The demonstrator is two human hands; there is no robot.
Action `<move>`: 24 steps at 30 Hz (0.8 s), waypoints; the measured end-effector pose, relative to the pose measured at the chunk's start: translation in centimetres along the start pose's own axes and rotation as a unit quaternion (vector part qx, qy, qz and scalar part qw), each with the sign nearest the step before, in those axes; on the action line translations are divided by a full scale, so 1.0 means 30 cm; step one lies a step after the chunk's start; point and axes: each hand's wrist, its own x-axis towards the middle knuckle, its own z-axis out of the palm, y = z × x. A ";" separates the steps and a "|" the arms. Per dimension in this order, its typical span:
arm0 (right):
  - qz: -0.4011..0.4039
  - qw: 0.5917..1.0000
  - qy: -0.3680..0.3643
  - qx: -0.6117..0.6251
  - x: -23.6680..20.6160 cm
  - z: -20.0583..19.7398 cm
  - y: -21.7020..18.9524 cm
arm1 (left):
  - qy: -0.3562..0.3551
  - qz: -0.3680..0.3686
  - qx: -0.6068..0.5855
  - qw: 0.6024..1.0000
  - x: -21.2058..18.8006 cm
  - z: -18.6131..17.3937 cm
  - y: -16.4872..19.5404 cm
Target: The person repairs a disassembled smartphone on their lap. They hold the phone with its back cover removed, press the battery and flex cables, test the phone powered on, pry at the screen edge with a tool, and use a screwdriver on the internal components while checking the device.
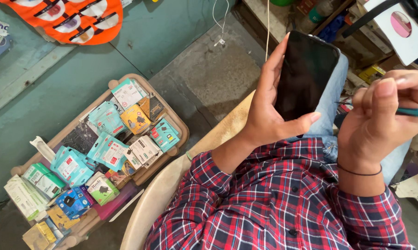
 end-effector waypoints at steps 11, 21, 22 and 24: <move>-0.064 0.991 -0.075 -0.086 -0.018 -0.014 0.008 | -0.016 -0.032 -0.048 0.998 -0.006 -0.025 -0.032; 0.035 0.993 -0.100 -0.050 -0.037 0.084 -0.087 | -0.021 -0.032 -0.074 0.997 -0.007 -0.020 -0.031; 0.019 0.991 -0.104 -0.083 -0.036 0.088 -0.094 | -0.027 -0.041 -0.096 0.994 -0.005 -0.020 -0.026; -0.026 0.977 -0.118 -0.173 -0.032 0.091 -0.110 | -0.043 -0.062 -0.148 0.986 -0.002 -0.024 -0.014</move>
